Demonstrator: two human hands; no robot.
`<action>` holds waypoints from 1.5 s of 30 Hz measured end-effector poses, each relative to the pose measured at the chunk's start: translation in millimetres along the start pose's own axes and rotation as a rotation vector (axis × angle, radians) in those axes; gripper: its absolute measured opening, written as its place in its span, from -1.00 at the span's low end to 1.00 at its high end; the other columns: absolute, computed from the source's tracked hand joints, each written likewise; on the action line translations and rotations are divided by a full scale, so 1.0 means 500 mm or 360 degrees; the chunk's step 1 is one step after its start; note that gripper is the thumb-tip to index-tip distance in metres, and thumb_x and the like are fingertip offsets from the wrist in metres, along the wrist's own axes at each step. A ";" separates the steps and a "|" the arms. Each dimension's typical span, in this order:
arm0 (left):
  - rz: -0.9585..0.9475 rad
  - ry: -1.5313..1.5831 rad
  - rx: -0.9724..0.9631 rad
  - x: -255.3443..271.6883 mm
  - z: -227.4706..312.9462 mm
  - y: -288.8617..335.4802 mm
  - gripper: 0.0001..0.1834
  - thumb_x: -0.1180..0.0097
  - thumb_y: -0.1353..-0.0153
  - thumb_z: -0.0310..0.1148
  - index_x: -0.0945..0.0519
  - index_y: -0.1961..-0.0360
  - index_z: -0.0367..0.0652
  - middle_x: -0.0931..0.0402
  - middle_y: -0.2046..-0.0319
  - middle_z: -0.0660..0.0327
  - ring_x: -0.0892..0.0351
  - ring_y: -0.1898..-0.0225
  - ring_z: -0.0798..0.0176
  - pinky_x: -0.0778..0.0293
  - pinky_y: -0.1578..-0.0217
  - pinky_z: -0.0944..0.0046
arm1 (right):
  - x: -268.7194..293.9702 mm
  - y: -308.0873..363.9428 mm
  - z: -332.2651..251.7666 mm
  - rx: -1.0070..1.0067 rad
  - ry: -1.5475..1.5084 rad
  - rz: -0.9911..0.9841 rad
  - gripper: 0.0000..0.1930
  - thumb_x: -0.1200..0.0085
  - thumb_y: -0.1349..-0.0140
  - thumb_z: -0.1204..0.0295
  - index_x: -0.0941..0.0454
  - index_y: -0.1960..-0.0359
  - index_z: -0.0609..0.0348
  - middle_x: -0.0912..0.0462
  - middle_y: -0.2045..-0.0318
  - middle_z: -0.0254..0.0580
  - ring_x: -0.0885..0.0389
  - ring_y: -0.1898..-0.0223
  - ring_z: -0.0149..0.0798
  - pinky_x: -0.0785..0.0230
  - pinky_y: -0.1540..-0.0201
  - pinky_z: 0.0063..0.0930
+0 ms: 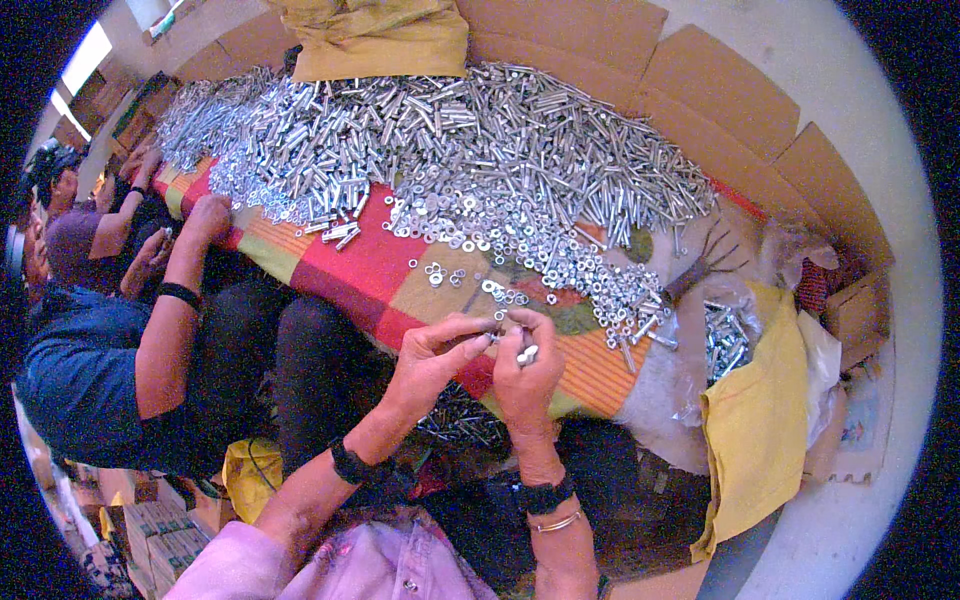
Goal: Sorting and assembling metal screws and washers on a work table.
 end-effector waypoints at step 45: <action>-0.0190 -0.0809 -0.0630 -0.001 0.074 0.141 -0.69 0.02 -0.11 -0.65 -0.51 0.09 -0.24 -0.53 0.15 0.04 -0.56 0.14 0.12 -0.46 0.15 0.28 | -0.114 0.195 0.104 -0.1098 -0.1429 -0.0396 -0.84 0.10 -0.27 0.26 -0.37 0.41 0.01 -0.32 0.73 -0.45 -0.09 0.88 -0.63 0.09 0.91 -0.75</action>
Point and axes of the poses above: each hand's wrist, its own y-axis away from the middle knuckle, its own x-axis out of the back of the hand, z = x × y, the point moved 10 cm from there along -y, towards the middle knuckle
